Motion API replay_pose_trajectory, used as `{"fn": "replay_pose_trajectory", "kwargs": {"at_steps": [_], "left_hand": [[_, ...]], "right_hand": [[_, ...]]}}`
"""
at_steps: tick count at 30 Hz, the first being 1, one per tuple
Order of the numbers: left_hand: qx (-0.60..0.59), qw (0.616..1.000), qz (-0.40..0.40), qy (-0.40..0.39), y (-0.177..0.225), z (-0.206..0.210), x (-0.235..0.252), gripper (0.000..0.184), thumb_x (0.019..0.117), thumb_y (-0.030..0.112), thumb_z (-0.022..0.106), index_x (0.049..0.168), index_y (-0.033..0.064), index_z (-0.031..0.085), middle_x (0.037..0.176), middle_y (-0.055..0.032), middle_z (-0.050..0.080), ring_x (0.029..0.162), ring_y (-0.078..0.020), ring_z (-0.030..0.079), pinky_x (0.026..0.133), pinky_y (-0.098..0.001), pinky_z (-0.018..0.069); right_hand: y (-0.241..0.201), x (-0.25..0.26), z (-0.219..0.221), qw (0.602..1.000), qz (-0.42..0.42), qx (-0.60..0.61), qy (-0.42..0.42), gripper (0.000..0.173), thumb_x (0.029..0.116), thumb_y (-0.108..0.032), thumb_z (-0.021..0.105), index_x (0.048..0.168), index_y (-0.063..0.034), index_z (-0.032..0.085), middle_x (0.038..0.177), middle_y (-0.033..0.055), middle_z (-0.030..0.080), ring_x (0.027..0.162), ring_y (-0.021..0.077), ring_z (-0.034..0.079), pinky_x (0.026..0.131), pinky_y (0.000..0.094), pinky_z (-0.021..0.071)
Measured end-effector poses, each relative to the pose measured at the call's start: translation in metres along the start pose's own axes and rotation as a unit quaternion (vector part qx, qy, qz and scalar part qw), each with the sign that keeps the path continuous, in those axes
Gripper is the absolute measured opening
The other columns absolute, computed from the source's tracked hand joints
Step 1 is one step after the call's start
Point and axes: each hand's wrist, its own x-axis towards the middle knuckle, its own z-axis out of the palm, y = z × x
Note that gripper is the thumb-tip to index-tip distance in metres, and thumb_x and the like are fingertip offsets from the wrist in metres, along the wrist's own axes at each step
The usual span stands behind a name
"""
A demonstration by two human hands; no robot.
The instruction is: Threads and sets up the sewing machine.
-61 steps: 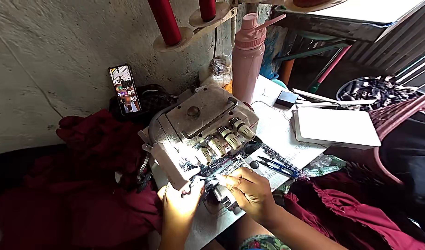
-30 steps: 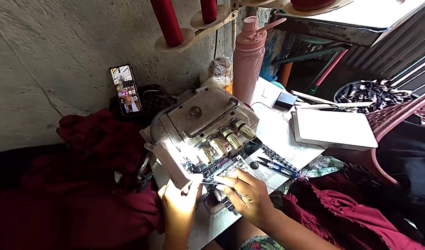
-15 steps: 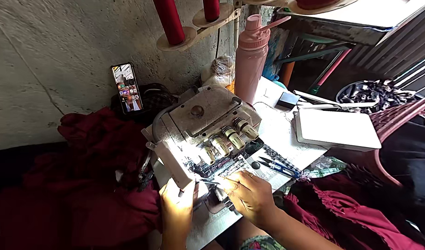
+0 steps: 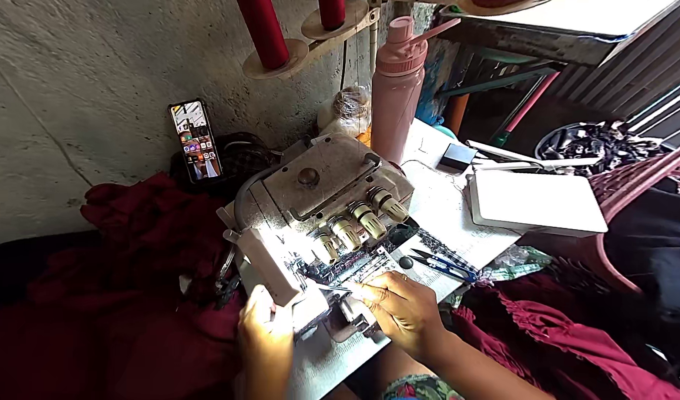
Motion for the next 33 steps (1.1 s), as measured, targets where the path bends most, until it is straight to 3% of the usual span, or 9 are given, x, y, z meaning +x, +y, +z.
{"fn": "replay_pose_trajectory", "kwargs": {"at_steps": [2, 6, 9, 13, 18, 25, 29, 31, 33], "left_hand": [[0.090, 0.996, 0.018, 0.023, -0.010, -0.008, 0.001, 0.024, 0.0935, 0.014, 0.054, 0.087, 0.0000, 0.073, 0.085, -0.0112, 0.068, 0.082, -0.0164, 0.065, 0.078, -0.0321, 0.0521], [0.189, 0.978, 0.077, 0.044, -0.018, -0.019, 0.000, 0.026, 0.0915, 0.018, 0.057, 0.095, -0.0026, 0.072, 0.092, -0.0185, 0.067, 0.088, -0.0315, 0.063, 0.082, -0.0454, 0.0472], [0.181, 0.973, 0.144, 0.005, -0.007, -0.018, -0.007, 0.033, 0.0971, 0.028, 0.052, 0.091, 0.0044, 0.074, 0.096, -0.0193, 0.067, 0.096, -0.0323, 0.060, 0.088, -0.0448, 0.0435], [0.205, 0.953, 0.211, -0.068, 0.005, -0.010, -0.005, 0.055, 0.1046, 0.060, 0.030, 0.121, 0.0296, 0.073, 0.103, -0.0101, 0.067, 0.106, -0.0252, 0.055, 0.098, -0.0461, 0.0302], [0.306, 0.920, 0.224, -0.097, 0.010, -0.002, 0.000, 0.083, 0.0938, 0.081, 0.019, 0.119, 0.0240, 0.073, 0.100, -0.0180, 0.062, 0.105, -0.0335, 0.058, 0.096, -0.0580, 0.0298], [0.340, 0.905, 0.230, -0.110, 0.014, 0.001, 0.006, 0.082, 0.0935, 0.081, 0.018, 0.104, 0.0198, 0.072, 0.095, -0.0170, 0.061, 0.100, -0.0350, 0.059, 0.093, -0.0570, 0.0303], [0.299, 0.913, 0.261, -0.091, 0.030, -0.004, -0.008, 0.057, 0.0967, 0.068, 0.043, 0.109, 0.0212, 0.073, 0.089, -0.0109, 0.061, 0.093, -0.0273, 0.059, 0.093, -0.0485, 0.0326], [0.232, 0.922, 0.278, -0.139, 0.043, -0.005, -0.029, 0.040, 0.0978, 0.056, 0.053, 0.100, 0.0216, 0.073, 0.081, -0.0037, 0.063, 0.081, -0.0195, 0.058, 0.083, -0.0357, 0.0387], [0.181, 0.923, 0.249, -0.232, 0.047, 0.002, -0.053, 0.037, 0.0989, 0.044, 0.055, 0.099, 0.0148, 0.078, 0.079, -0.0055, 0.069, 0.074, -0.0214, 0.061, 0.072, -0.0340, 0.0453]], "right_hand": [[0.006, -0.003, -0.007, 1.000, 0.010, -0.016, -0.010, 0.018, 0.0992, -0.020, 0.060, 0.100, -0.0152, 0.078, 0.083, 0.0029, 0.069, 0.079, 0.0101, 0.065, 0.069, 0.0188, 0.0503], [0.018, -0.008, -0.016, 0.997, 0.028, -0.061, -0.034, 0.021, 0.0978, -0.019, 0.059, 0.098, -0.0160, 0.080, 0.080, 0.0029, 0.069, 0.075, 0.0122, 0.065, 0.063, 0.0217, 0.0498], [0.021, -0.009, -0.011, 0.995, 0.037, -0.073, -0.054, 0.023, 0.0968, -0.018, 0.058, 0.098, -0.0174, 0.081, 0.077, 0.0018, 0.068, 0.069, 0.0128, 0.063, 0.057, 0.0232, 0.0484], [0.024, -0.009, 0.002, 0.995, 0.042, -0.069, -0.064, 0.023, 0.0961, -0.017, 0.058, 0.097, -0.0181, 0.081, 0.078, 0.0019, 0.068, 0.067, 0.0147, 0.064, 0.054, 0.0263, 0.0487], [0.027, -0.007, 0.007, 0.994, 0.053, -0.066, -0.071, 0.024, 0.0940, -0.016, 0.058, 0.095, -0.0180, 0.081, 0.074, 0.0018, 0.065, 0.063, 0.0154, 0.062, 0.050, 0.0269, 0.0466], [0.031, -0.010, 0.009, 0.994, 0.051, -0.061, -0.081, 0.025, 0.0937, -0.014, 0.057, 0.095, -0.0175, 0.082, 0.073, 0.0019, 0.065, 0.062, 0.0157, 0.061, 0.050, 0.0272, 0.0463], [0.034, -0.011, 0.011, 0.994, 0.051, -0.056, -0.081, 0.024, 0.0955, -0.015, 0.057, 0.094, -0.0174, 0.081, 0.073, 0.0017, 0.064, 0.063, 0.0156, 0.061, 0.050, 0.0271, 0.0460], [0.034, -0.012, 0.011, 0.994, 0.054, -0.054, -0.084, 0.024, 0.0944, -0.015, 0.057, 0.095, -0.0178, 0.081, 0.074, 0.0017, 0.065, 0.062, 0.0155, 0.061, 0.049, 0.0271, 0.0459], [0.035, -0.012, 0.011, 0.993, 0.056, -0.055, -0.084, 0.024, 0.0936, -0.014, 0.057, 0.095, -0.0179, 0.081, 0.074, 0.0018, 0.065, 0.062, 0.0154, 0.061, 0.049, 0.0270, 0.0459]]}}
